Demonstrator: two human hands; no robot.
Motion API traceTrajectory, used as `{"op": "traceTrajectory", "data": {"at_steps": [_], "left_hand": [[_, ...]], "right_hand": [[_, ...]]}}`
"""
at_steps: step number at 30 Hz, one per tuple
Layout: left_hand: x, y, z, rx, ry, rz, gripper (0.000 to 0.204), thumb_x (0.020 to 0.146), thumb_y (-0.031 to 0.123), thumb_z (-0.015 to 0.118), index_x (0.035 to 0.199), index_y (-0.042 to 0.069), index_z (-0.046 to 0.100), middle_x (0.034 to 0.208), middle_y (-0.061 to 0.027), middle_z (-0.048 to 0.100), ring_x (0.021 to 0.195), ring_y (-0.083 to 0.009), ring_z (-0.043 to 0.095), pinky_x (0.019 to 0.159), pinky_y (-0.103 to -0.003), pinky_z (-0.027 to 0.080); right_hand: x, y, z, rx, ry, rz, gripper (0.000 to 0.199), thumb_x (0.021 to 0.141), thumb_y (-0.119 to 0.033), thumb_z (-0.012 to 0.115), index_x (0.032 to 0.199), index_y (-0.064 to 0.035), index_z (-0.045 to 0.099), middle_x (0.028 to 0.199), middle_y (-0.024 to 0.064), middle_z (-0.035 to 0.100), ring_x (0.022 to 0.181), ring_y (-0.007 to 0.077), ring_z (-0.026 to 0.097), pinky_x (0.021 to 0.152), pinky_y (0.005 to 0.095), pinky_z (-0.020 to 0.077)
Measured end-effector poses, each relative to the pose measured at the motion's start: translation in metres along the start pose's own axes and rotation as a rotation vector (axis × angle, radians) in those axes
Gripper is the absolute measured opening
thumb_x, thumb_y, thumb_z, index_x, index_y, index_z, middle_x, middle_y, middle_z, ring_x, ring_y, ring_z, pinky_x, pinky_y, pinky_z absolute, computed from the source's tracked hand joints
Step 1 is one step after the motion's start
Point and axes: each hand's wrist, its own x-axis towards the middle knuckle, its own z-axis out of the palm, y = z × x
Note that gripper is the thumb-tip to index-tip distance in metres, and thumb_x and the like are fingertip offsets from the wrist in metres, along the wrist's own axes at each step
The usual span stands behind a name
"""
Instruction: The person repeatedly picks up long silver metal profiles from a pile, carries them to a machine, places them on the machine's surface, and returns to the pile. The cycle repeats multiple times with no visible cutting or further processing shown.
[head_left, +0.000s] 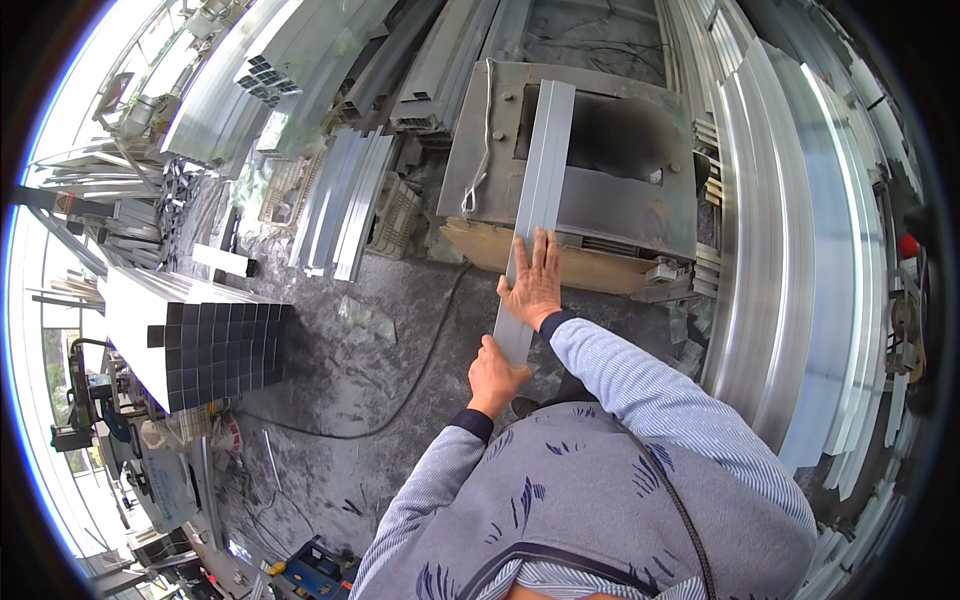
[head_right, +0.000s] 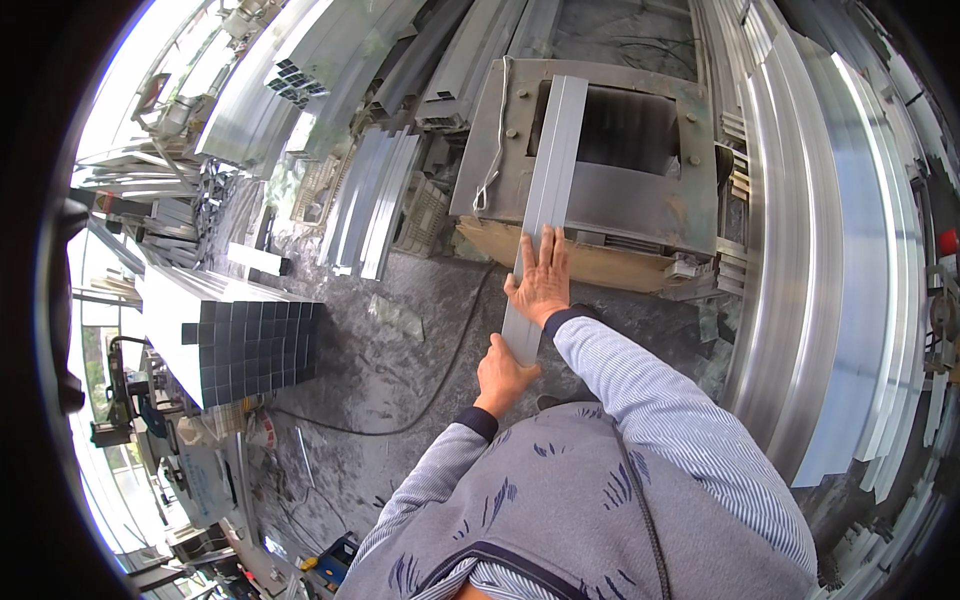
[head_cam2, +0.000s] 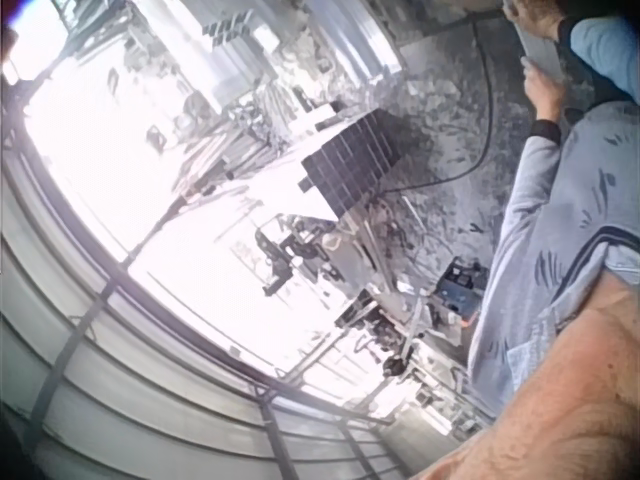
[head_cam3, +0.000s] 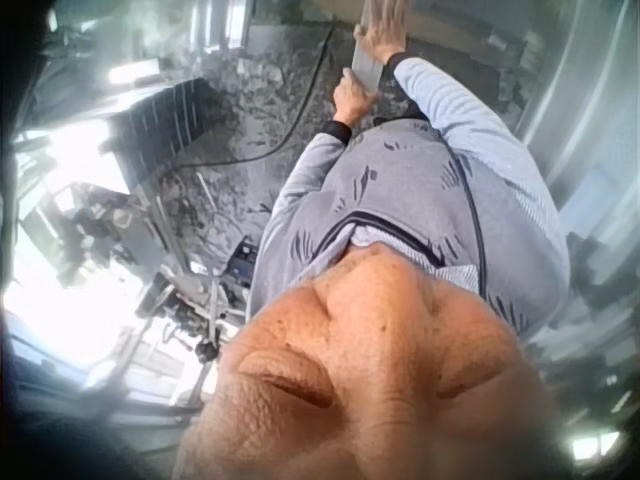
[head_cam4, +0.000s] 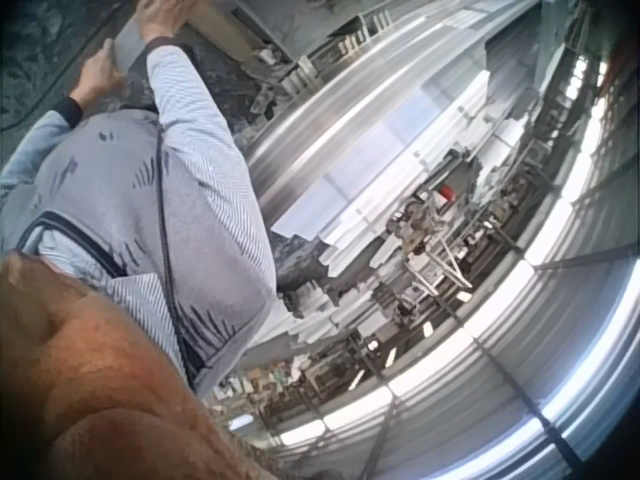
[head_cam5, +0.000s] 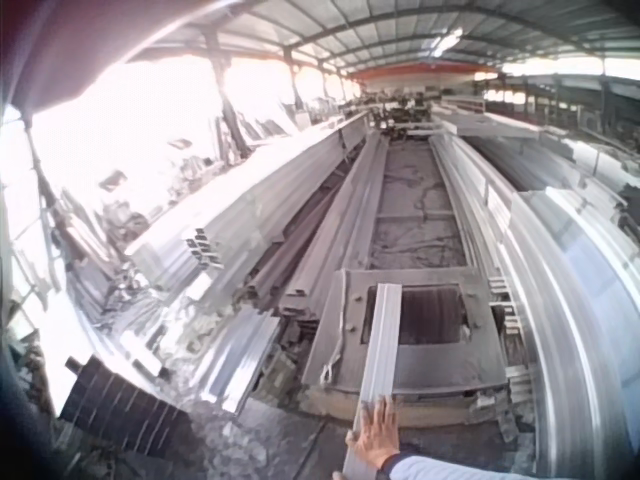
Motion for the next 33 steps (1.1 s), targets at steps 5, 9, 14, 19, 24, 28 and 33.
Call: {"op": "traceTrajectory", "data": {"at_steps": [5, 9, 14, 19, 24, 28, 33], "left_hand": [[-0.045, -0.052, 0.021, 0.007, 0.005, -0.003, 0.076, 0.075, 0.036, 0.094, 0.123, -0.002, 0.05, 0.117, -0.0305, 0.073, 0.105, -0.0508, 0.076, 0.089, -0.057, 0.064], [-0.065, -0.08, 0.032, 0.011, 0.007, -0.005, 0.075, 0.076, 0.039, 0.093, 0.122, -0.002, 0.05, 0.114, -0.0305, 0.073, 0.102, -0.0517, 0.076, 0.086, -0.058, 0.064], [-0.048, -0.063, 0.034, -0.016, 0.019, 0.0, 0.075, 0.075, 0.036, 0.093, 0.122, -0.003, 0.049, 0.116, -0.0312, 0.072, 0.1, -0.0523, 0.075, 0.086, -0.059, 0.063], [0.053, 0.016, 0.005, -0.04, 0.044, 0.036, 0.077, 0.074, 0.034, 0.095, 0.124, -0.003, 0.048, 0.119, -0.0323, 0.072, 0.105, -0.0523, 0.075, 0.089, -0.058, 0.063], [0.182, 0.121, -0.053, -0.034, 0.115, 0.203, 0.083, 0.069, 0.036, 0.095, 0.124, -0.005, 0.048, 0.107, -0.0321, 0.076, 0.102, -0.0517, 0.076, 0.091, -0.056, 0.063], [0.243, 0.188, -0.087, -0.024, 0.038, 0.166, 0.081, 0.072, 0.038, 0.092, 0.123, -0.008, 0.049, 0.103, -0.0312, 0.078, 0.098, -0.0505, 0.078, 0.089, -0.055, 0.064], [0.217, 0.171, -0.07, -0.037, 0.094, 0.181, 0.079, 0.072, 0.037, 0.092, 0.123, -0.007, 0.05, 0.105, -0.0311, 0.078, 0.1, -0.0507, 0.078, 0.089, -0.055, 0.064]], "right_hand": [[-0.064, -0.023, 0.019, 0.02, -0.038, -0.014, 0.096, 0.089, -0.042, 0.076, 0.169, -0.0029, 0.041, 0.177, 0.0344, 0.019, 0.165, 0.0587, 0.013, 0.131, 0.069, 0.0243], [-0.098, -0.03, 0.033, 0.014, -0.068, -0.048, 0.104, 0.091, -0.048, 0.074, 0.175, -0.0054, 0.03, 0.179, 0.0342, 0.011, 0.165, 0.0595, 0.008, 0.127, 0.0723, 0.0249], [-0.081, -0.016, 0.034, -0.004, -0.158, -0.045, 0.105, 0.094, -0.051, 0.07, 0.178, -0.0088, 0.023, 0.18, 0.0335, 0.009, 0.167, 0.0598, 0.005, 0.127, 0.0756, 0.0227], [0.044, 0.026, 0.019, -0.006, 0.025, -0.038, 0.097, 0.091, -0.048, 0.071, 0.173, -0.0112, 0.035, 0.178, 0.0325, 0.02, 0.167, 0.0571, 0.014, 0.124, 0.0815, 0.0257], [0.215, 0.082, -0.008, -0.123, 0.077, 0.016, 0.087, 0.094, -0.051, 0.068, 0.169, -0.0138, 0.045, 0.178, 0.028, 0.028, 0.169, 0.0481, 0.018, 0.126, 0.0817, 0.0222], [0.297, 0.111, -0.03, -0.182, 0.002, 0.06, 0.085, 0.096, -0.052, 0.067, 0.169, -0.0156, 0.045, 0.178, 0.0261, 0.029, 0.169, 0.0439, 0.02, 0.127, 0.0805, 0.0208], [0.266, 0.108, -0.024, -0.17, 0.032, 0.044, 0.085, 0.095, -0.051, 0.067, 0.169, -0.0155, 0.046, 0.179, 0.0264, 0.028, 0.169, 0.0441, 0.02, 0.127, 0.0802, 0.0215]]}}
